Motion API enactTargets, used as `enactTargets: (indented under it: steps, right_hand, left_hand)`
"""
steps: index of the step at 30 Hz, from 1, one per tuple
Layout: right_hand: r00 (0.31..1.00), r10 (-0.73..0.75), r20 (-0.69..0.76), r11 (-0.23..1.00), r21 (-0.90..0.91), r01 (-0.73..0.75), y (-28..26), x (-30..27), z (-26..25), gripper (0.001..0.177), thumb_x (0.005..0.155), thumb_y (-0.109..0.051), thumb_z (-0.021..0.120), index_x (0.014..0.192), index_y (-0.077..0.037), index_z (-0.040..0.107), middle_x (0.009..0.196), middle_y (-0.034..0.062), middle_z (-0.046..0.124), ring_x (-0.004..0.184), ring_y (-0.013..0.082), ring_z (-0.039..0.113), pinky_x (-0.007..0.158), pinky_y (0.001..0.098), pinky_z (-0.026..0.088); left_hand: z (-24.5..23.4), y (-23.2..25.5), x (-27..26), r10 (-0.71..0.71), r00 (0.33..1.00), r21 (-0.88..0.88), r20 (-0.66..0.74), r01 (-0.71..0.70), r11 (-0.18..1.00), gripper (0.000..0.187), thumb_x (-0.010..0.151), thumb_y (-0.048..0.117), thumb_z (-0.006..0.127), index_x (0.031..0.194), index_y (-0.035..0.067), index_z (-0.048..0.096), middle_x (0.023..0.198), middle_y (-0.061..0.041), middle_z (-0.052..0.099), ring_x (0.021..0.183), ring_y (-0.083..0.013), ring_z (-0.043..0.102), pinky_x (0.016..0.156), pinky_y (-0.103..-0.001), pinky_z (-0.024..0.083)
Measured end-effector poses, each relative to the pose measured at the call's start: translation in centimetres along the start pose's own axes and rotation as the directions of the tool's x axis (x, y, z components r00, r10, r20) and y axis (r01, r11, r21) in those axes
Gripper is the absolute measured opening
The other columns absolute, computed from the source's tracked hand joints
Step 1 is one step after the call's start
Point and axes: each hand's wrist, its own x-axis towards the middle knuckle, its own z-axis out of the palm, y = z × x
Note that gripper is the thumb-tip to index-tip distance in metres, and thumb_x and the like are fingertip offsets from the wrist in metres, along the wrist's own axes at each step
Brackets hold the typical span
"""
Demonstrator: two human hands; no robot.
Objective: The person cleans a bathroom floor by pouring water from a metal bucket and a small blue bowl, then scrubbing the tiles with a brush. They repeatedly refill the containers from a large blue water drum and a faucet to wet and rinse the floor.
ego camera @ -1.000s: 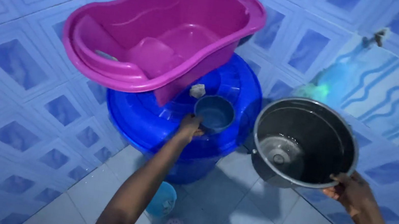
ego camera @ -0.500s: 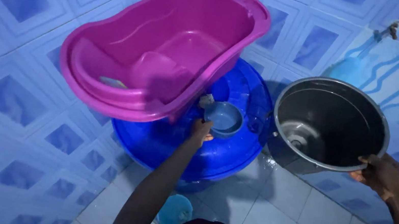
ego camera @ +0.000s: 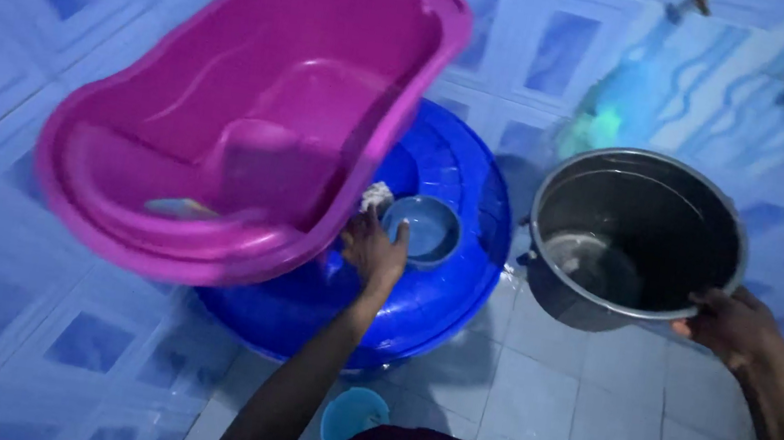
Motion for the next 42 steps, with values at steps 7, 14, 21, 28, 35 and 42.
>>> enactTargets:
  steps: [7, 14, 21, 28, 35, 42]
  right_hand:
    - [0.996, 0.033, -0.080, 0.979, 0.201, -0.016, 7.6, -2.5, -0.7, 0.030, 0.094, -0.004, 0.057, 0.123, -0.006, 0.053, 0.094, 0.0126, 0.066, 0.069, 0.0300, 0.069, 0.061, 0.0478, 0.062]
    - [0.980, 0.092, -0.174, 0.974, 0.219, -0.053, 14.4, -3.3, -1.1, 0.031, 0.090, 0.003, 0.058, 0.121, -0.002, 0.055, 0.091, 0.0164, 0.066, 0.061, 0.0309, 0.068, 0.052, 0.0470, 0.061]
    - [0.982, 0.130, -0.140, 0.966, 0.240, -0.093, 20.3, 0.6, -3.4, 0.039, 0.087, 0.002, 0.061, 0.126, 0.000, 0.057, 0.083, 0.0153, 0.067, 0.057, 0.0274, 0.067, 0.050, 0.0441, 0.060]
    - [0.984, 0.180, 0.014, 0.961, 0.209, -0.179, 20.2, 6.2, -6.5, 0.035, 0.088, -0.005, 0.061, 0.122, -0.009, 0.058, 0.080, 0.0116, 0.069, 0.058, 0.0236, 0.068, 0.051, 0.0438, 0.061]
    - [0.961, 0.259, 0.096, 0.960, 0.081, -0.267, 19.1, 13.5, -8.5, 0.031, 0.088, -0.004, 0.059, 0.119, -0.011, 0.058, 0.080, 0.0078, 0.067, 0.058, 0.0208, 0.065, 0.055, 0.0434, 0.063]
    - [0.947, 0.244, 0.208, 0.968, -0.112, -0.225, 20.3, 22.3, -8.0, 0.048, 0.090, -0.005, 0.062, 0.137, -0.003, 0.057, 0.080, 0.0147, 0.070, 0.059, 0.0230, 0.067, 0.057, 0.0417, 0.063]
  left_hand:
    - [0.1, 7.7, -4.3, 0.521, 0.851, -0.450, -0.066, -0.491, 0.746, 0.072, 0.088, 0.024, 0.077, 0.150, 0.003, 0.046, 0.142, -0.023, 0.051, 0.137, -0.0419, 0.043, 0.117, -0.058, 0.031]
    - [14.1, 9.4, -10.3, 0.563, 0.778, -0.483, 0.279, -0.393, 0.782, 0.078, 0.084, 0.035, 0.077, 0.148, 0.002, 0.047, 0.141, -0.026, 0.053, 0.134, -0.0434, 0.046, 0.115, -0.054, 0.033]
    - [33.9, 5.4, -13.6, 0.422, 0.703, -0.326, 0.573, -0.277, 0.904, 0.095, 0.078, 0.057, 0.081, 0.140, -0.008, 0.049, 0.134, -0.034, 0.058, 0.127, -0.0454, 0.054, 0.108, -0.048, 0.044]
    - [37.7, 8.7, -12.6, 0.151, 0.704, -0.271, 0.694, 0.060, 0.961, 0.065, 0.069, 0.043, 0.090, 0.113, 0.001, 0.066, 0.107, -0.021, 0.072, 0.100, -0.0356, 0.071, 0.082, -0.045, 0.056]
    - [41.6, 9.4, -12.5, -0.075, 0.589, -0.234, 0.805, 0.432, 0.871, 0.023, 0.080, 0.015, 0.077, 0.096, 0.001, 0.070, 0.086, -0.013, 0.073, 0.069, -0.0223, 0.072, 0.054, -0.040, 0.061]
    - [42.5, 8.4, -12.4, -0.263, 0.525, -0.148, 0.810, 0.616, 0.774, 0.021, 0.078, 0.008, 0.076, 0.098, 0.001, 0.076, 0.090, -0.012, 0.075, 0.074, -0.0215, 0.074, 0.062, -0.037, 0.065]
